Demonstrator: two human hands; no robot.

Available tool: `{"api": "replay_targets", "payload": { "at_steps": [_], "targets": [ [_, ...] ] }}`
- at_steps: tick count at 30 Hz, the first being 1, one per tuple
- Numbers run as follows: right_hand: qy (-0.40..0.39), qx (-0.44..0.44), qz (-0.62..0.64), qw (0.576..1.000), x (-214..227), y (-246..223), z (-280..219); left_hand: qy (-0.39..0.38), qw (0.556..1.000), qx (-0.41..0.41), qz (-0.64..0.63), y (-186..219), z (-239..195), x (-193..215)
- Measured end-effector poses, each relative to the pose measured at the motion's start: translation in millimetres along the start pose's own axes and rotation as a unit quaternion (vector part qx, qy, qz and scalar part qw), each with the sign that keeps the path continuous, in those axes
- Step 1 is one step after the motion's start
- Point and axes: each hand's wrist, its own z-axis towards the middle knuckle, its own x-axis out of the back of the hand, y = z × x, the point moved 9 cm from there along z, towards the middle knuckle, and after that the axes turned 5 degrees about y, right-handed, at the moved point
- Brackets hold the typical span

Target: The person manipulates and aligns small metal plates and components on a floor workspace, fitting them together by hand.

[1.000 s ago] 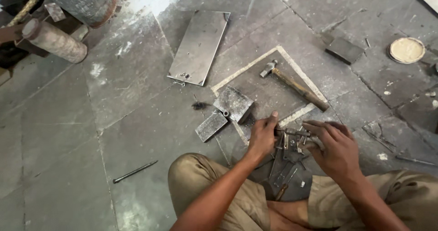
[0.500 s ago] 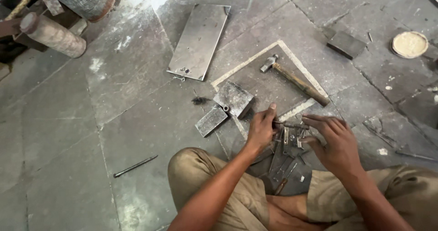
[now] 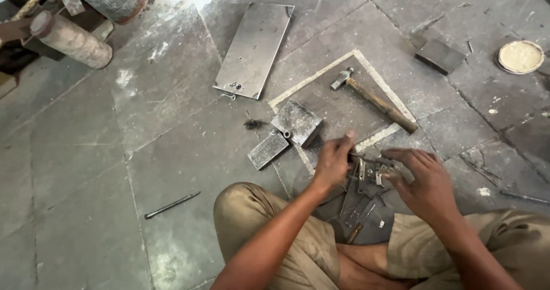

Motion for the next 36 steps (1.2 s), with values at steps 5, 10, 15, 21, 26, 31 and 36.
{"api": "replay_targets", "payload": {
  "at_steps": [5, 10, 15, 21, 26, 31, 36],
  "targets": [
    [-0.051, -0.400, 0.258, 0.878, -85, 81, -54, 0.008, 0.909, -0.337, 0.244, 64, -38, 0],
    [-0.054, -0.436, 0.310, 0.843, -80, 82, -43, 0.028, 0.941, -0.263, 0.212, 60, -22, 4],
    [-0.036, -0.102, 0.123, 0.987, 1, -9, 23, 0.027, 0.999, -0.036, -0.003, -1, 0, 6],
    [0.012, -0.096, 0.062, 0.993, -12, 11, 4, 0.017, 1.000, 0.013, -0.003, -18, -2, 4],
    [-0.051, -0.478, 0.280, 0.831, -90, 96, -63, -0.005, 0.878, -0.343, 0.333, 45, -27, -9],
    [-0.041, -0.350, 0.239, 0.905, -43, 66, -21, 0.027, 0.983, -0.160, 0.083, 20, -4, 5],
    [0.015, 0.030, -0.031, 0.999, 13, -15, 13, -0.004, 0.999, 0.029, -0.046, -16, 3, 0]
  ]
}}
